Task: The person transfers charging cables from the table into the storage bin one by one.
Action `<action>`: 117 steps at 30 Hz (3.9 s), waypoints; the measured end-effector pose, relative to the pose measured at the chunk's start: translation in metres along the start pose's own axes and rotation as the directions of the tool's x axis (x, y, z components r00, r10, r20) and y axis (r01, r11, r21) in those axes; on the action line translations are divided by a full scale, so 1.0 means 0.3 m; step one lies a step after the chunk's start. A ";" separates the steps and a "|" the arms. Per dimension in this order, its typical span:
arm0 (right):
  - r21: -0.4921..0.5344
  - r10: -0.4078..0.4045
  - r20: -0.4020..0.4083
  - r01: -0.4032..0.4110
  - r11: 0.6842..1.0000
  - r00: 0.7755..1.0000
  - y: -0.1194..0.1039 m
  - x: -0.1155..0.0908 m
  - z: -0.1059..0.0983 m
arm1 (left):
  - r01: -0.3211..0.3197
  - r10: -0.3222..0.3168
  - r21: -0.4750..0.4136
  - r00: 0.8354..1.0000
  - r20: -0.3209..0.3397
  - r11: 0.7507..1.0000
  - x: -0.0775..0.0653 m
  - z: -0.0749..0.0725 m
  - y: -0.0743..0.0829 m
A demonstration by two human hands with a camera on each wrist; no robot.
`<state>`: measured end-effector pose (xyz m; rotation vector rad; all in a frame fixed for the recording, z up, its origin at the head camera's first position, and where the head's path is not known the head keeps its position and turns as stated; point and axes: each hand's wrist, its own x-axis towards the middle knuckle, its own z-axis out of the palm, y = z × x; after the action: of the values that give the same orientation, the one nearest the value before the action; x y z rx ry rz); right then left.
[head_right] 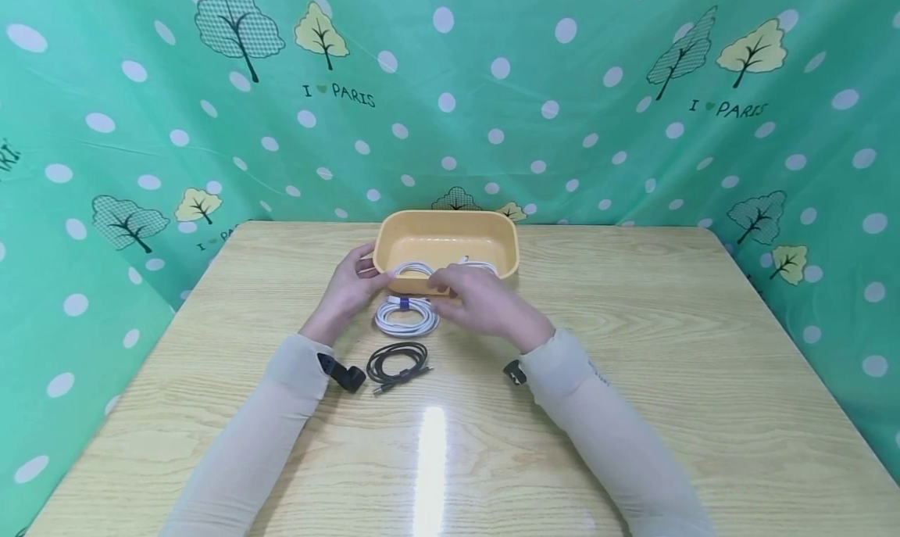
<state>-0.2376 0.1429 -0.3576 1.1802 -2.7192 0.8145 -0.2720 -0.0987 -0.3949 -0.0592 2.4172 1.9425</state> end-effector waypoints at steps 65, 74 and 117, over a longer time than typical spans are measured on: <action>-0.236 -0.118 0.213 0.169 0.957 0.970 -0.156 0.051 0.141 | 0.000 0.001 -0.018 1.000 0.011 1.000 0.001 -0.007 -0.005; -0.253 -0.142 0.222 0.198 0.947 0.965 -0.164 0.065 0.159 | 0.007 -0.006 -0.014 1.000 0.015 1.000 -0.003 -0.005 0.001; -0.258 -0.096 0.299 0.177 0.950 0.950 -0.181 0.071 0.190 | 0.006 -0.006 0.030 1.000 0.011 1.000 -0.009 -0.005 0.011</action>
<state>-0.2065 0.0701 -0.3767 1.4944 -2.7984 0.2410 -0.2696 -0.0995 -0.3913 -0.0546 2.4355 1.8981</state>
